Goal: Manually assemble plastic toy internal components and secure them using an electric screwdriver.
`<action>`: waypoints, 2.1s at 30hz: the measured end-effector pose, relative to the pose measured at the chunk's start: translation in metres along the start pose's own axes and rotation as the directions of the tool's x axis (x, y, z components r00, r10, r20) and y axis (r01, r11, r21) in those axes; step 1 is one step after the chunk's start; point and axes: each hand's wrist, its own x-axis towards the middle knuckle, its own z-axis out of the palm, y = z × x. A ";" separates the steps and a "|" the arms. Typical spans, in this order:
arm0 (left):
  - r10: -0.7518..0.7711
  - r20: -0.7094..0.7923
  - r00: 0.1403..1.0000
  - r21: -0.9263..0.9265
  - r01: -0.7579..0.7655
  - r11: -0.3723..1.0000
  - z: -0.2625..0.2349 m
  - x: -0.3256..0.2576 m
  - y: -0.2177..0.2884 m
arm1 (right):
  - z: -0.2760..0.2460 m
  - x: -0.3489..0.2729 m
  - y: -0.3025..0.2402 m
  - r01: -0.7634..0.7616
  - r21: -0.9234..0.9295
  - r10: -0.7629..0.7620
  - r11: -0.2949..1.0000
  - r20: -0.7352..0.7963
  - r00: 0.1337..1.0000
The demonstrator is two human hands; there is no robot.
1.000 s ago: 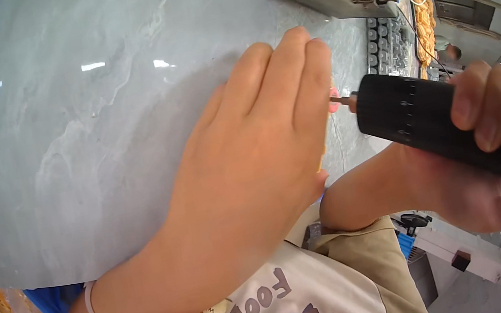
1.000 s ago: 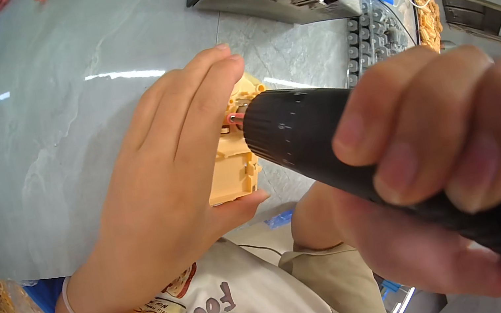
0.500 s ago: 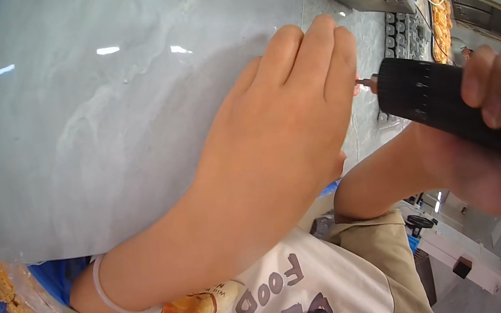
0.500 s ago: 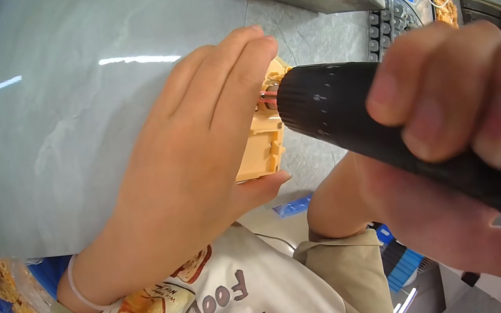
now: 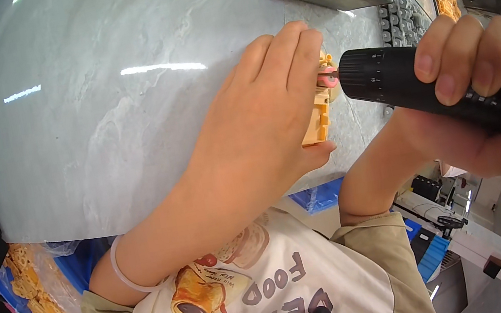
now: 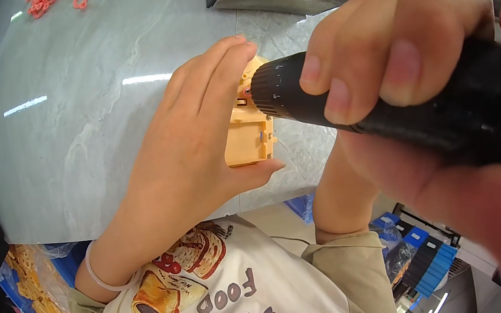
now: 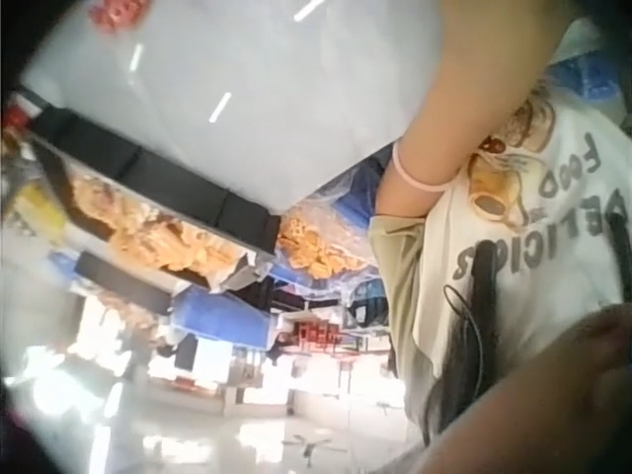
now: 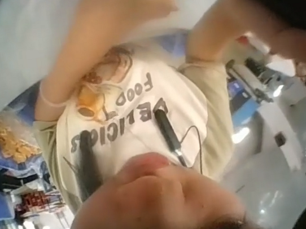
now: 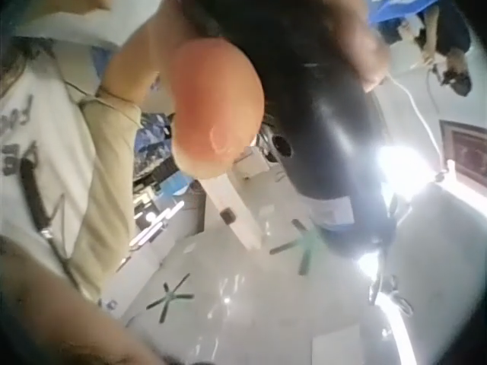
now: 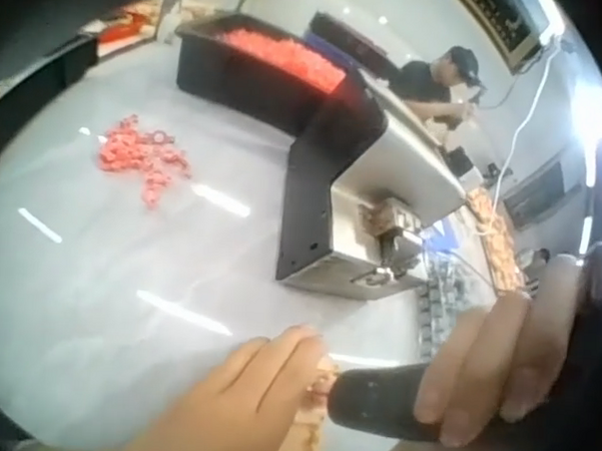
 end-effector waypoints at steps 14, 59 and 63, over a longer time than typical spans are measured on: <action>0.014 -0.005 1.000 0.041 -0.014 0.999 -0.002 -0.002 0.001 | -0.030 -0.009 -0.016 -0.028 0.027 0.030 0.999 -0.083 0.996; 0.229 -0.157 0.961 0.228 -0.191 0.955 -0.054 -0.033 0.021 | -0.045 -0.049 0.000 -0.226 0.161 0.274 0.961 -0.405 0.872; 0.335 -0.189 0.923 0.251 -0.285 0.925 -0.060 -0.038 0.017 | -0.045 -0.052 -0.004 -0.225 0.165 0.273 0.960 -0.395 0.877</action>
